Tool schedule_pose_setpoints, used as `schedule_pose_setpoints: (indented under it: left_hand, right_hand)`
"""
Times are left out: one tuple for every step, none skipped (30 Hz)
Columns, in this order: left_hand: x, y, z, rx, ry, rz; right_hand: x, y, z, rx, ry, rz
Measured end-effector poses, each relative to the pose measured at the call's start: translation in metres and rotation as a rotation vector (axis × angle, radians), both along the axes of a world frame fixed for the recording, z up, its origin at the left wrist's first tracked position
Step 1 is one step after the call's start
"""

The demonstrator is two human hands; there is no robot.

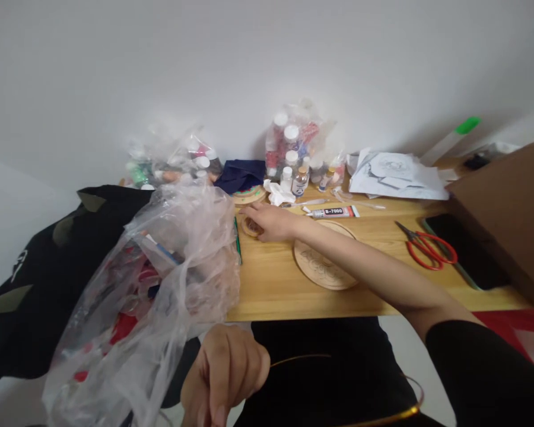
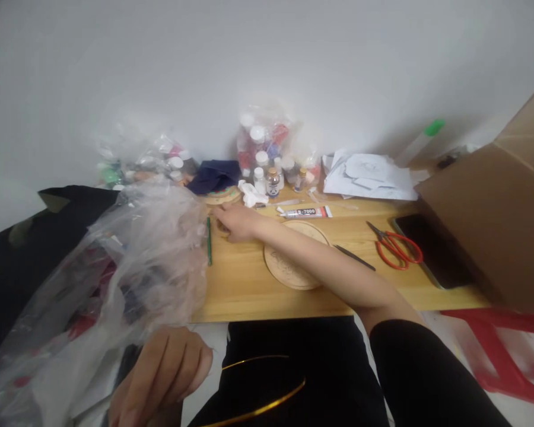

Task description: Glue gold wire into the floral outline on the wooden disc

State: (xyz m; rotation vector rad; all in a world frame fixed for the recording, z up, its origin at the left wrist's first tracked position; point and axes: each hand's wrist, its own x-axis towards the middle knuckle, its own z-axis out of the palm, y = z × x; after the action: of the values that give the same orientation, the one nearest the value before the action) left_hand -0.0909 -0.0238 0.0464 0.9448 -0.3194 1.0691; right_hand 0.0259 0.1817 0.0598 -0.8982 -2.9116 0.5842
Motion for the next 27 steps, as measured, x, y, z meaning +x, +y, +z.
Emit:
schedule_pose_setpoints:
  left_hand:
    - [-0.003,0.000,-0.001,-0.027,-0.007,0.021]
    - [-0.004,0.000,-0.003,-0.058,-0.024,0.048]
    - [-0.006,0.000,-0.004,-0.079,-0.044,0.076]
    - [-0.006,0.000,-0.006,-0.078,-0.063,0.095]
    - [-0.007,0.000,-0.007,-0.061,-0.077,0.103]
    - [-0.007,0.000,-0.008,-0.036,-0.096,0.103]
    - [-0.007,0.000,-0.009,-0.015,-0.114,0.103]
    - [-0.006,-0.001,-0.010,-0.025,-0.114,0.125]
    - [-0.006,-0.001,-0.009,-0.064,-0.098,0.167]
    - [-0.005,-0.002,-0.009,-0.122,-0.059,0.217]
    - [-0.005,-0.004,-0.007,-0.190,0.000,0.268]
    - [-0.003,-0.005,-0.005,-0.251,0.068,0.308]
    - [-0.001,-0.006,-0.003,-0.303,0.133,0.334]
    - [0.001,-0.007,-0.001,-0.343,0.176,0.347]
    - [0.005,-0.008,0.001,-0.371,0.204,0.349]
    - [0.009,-0.008,0.002,-0.402,0.234,0.355]
    - [0.014,-0.007,0.003,-0.428,0.268,0.361]
    - [0.020,-0.006,0.003,-0.454,0.309,0.367]
    - [0.026,-0.005,0.003,-0.481,0.361,0.378]
    - [0.032,-0.004,0.002,-0.509,0.423,0.393]
    - [0.039,-0.004,0.000,-0.535,0.491,0.412]
    - [0.045,-0.004,-0.001,-0.560,0.562,0.435]
    - [0.050,-0.004,-0.004,-0.580,0.630,0.463]
    - [0.055,-0.006,-0.006,-0.594,0.692,0.493]
    - [0.058,-0.008,-0.007,-0.602,0.748,0.523]
    - [0.061,-0.011,-0.009,-0.603,0.799,0.551]
    - [0.063,-0.015,-0.010,-0.597,0.848,0.575]
  right_hand:
    - [-0.004,0.003,0.000,0.005,0.008,-0.003]
    - [-0.008,0.006,0.001,0.013,0.019,-0.012]
    - [-0.010,0.007,0.003,0.024,0.035,-0.027]
    - [-0.010,0.006,0.006,0.036,0.055,-0.046]
    - [-0.008,0.005,0.011,0.050,0.073,-0.066]
    - [-0.003,0.001,0.016,0.059,0.106,-0.084]
    - [0.004,-0.004,0.023,0.058,0.149,-0.100]
    - [0.015,-0.010,0.030,0.049,0.198,-0.115]
    - [0.028,-0.018,0.037,0.003,0.320,-0.126]
    - [0.043,-0.027,0.042,-0.074,0.443,-0.150]
    - [0.060,-0.038,0.047,-0.190,0.527,-0.174]
    - [0.077,-0.050,0.048,-0.340,0.572,-0.206]
    - [0.093,-0.063,0.047,-0.499,0.590,-0.233]
    - [0.107,-0.077,0.043,-0.660,0.610,-0.220]
    - [0.120,-0.091,0.037,-0.802,0.647,-0.234]
    - [0.129,-0.105,0.029,-0.910,0.687,-0.263]
    - [0.136,-0.120,0.020,-0.983,0.725,-0.316]
    - [0.139,-0.134,0.011,-1.023,0.768,-0.370]
    - [0.140,-0.146,0.004,-1.045,0.832,-0.392]
    - [0.139,-0.158,-0.002,-1.065,0.865,-0.401]
    - [0.136,-0.167,-0.004,-1.057,0.904,-0.414]
    - [0.133,-0.175,-0.005,-1.033,0.928,-0.424]
    - [0.130,-0.182,-0.003,-0.995,0.949,-0.447]
    - [0.127,-0.186,0.000,-0.946,0.974,-0.483]
    - [0.125,-0.190,0.004,-0.901,1.002,-0.522]
    - [0.124,-0.192,0.008,-0.863,1.041,-0.563]
    - [0.123,-0.195,0.012,-0.839,1.084,-0.595]
